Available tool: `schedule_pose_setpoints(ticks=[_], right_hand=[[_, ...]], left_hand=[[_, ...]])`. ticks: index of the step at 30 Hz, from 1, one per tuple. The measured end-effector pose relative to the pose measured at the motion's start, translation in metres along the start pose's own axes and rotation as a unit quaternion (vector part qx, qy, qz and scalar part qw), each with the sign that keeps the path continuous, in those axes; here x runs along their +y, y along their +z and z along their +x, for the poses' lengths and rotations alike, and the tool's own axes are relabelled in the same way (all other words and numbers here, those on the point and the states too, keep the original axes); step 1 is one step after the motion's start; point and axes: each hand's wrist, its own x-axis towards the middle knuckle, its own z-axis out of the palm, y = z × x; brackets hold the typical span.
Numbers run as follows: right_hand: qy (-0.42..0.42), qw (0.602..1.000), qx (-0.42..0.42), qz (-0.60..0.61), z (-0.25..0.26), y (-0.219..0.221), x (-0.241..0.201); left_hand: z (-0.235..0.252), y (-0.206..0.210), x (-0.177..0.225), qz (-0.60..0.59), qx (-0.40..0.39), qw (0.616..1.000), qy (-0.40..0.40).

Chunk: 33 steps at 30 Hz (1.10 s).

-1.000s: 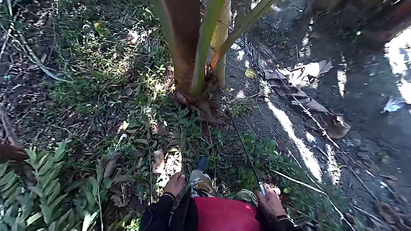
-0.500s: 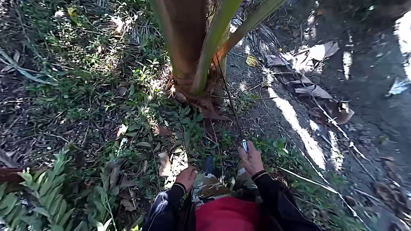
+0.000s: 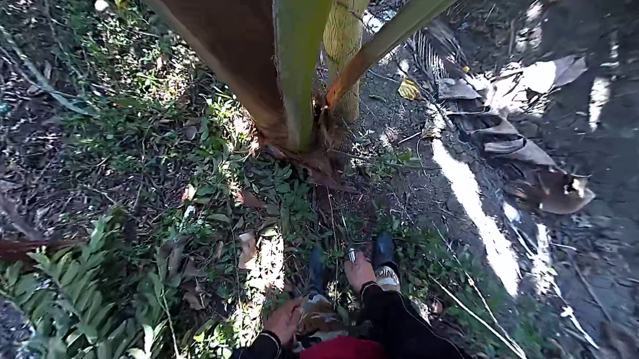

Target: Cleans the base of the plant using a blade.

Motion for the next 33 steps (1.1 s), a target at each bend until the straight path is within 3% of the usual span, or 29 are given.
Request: schedule_pose_setpoints(ticks=[6,10,14,18,24,26,28,31,33], right_hand=[[-0.089,0.995,0.023,-0.03,-0.04,-0.04,0.064],[-0.115,0.991,0.063,-0.033,-0.047,-0.056,0.062],[-0.179,0.978,0.107,-0.002,-0.026,-0.076,0.003],[-0.259,0.949,0.178,0.007,-0.016,-0.107,-0.079],[-0.391,0.859,0.327,0.053,0.017,-0.146,-0.199],[-0.39,0.853,0.343,0.054,0.04,-0.151,-0.23],[-0.339,0.887,0.312,0.039,0.088,-0.132,-0.229],[-0.159,0.972,0.169,-0.036,0.169,-0.068,-0.152],[-0.08,0.991,0.093,-0.049,0.167,-0.029,-0.108]], left_hand=[[0.014,0.012,0.067,-0.029,-0.022,0.999,-0.003],[0.009,0.015,0.098,-0.069,-0.014,0.997,-0.002],[0.01,0.025,0.087,-0.078,-0.001,0.997,-0.001],[0.01,0.041,0.051,-0.097,0.0,0.995,-0.035],[0.003,0.081,-0.019,-0.143,0.023,0.987,-0.071],[0.003,0.092,-0.038,-0.158,0.043,0.984,-0.073],[0.004,0.097,-0.051,-0.17,0.047,0.981,-0.079],[0.005,0.107,-0.068,-0.152,0.044,0.984,-0.084],[0.006,0.098,-0.077,-0.131,0.043,0.987,-0.078]])
